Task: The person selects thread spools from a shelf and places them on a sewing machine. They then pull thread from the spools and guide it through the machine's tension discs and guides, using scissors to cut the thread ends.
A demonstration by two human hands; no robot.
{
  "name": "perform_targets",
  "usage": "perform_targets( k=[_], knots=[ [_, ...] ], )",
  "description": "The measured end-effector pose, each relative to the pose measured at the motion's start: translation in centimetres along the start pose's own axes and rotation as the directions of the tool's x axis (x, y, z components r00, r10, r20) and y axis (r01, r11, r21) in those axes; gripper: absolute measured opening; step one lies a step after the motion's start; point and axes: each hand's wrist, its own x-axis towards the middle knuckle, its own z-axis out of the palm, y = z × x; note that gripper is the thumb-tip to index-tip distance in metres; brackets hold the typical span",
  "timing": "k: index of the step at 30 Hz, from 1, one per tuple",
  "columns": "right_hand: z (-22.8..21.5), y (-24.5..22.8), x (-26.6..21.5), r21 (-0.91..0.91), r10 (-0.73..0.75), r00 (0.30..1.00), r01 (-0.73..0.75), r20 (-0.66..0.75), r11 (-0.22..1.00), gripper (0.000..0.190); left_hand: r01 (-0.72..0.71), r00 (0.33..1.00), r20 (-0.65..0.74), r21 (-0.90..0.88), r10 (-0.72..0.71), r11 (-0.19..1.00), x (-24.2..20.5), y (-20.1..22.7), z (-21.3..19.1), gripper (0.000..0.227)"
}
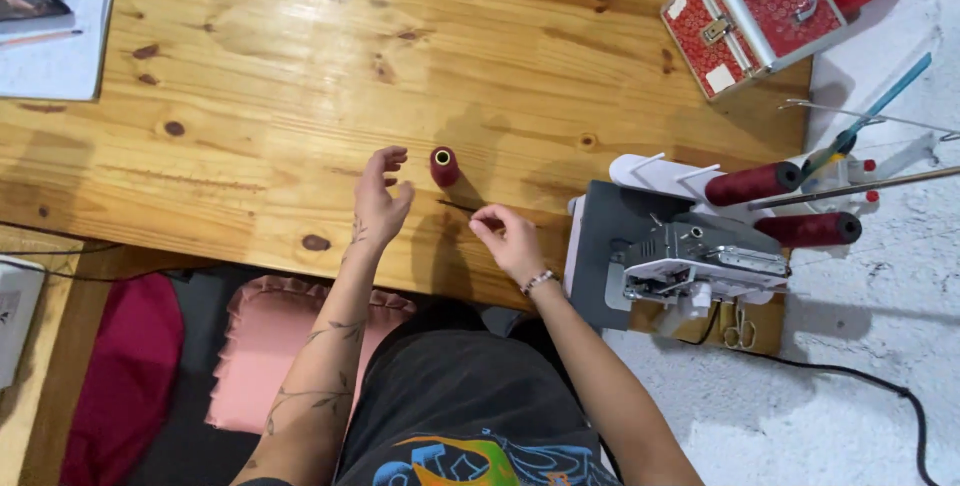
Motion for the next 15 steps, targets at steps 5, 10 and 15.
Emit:
perform_targets(
  k=[5,10,15],
  knots=[
    [1.8,-1.5,0.7,0.086,0.009,1.0,-0.006,-0.025,0.996,0.014,-0.034,0.999,0.04,-0.03,0.035,0.999,1.3,-5.3,5.3,0.079],
    [0.0,-5.1,-0.9,0.196,0.088,0.988,-0.063,-0.124,0.979,0.015,0.042,0.999,0.0,-0.002,-0.042,0.999,2.9,-6.5,9.3,0.066],
    [-4.9,-9.5,-3.5,0.159,0.064,0.934,-0.008,-0.352,0.987,0.012,0.337,0.935,0.33,-0.703,-0.132,0.626,1.3,4.3,6.0,0.056]
  ],
)
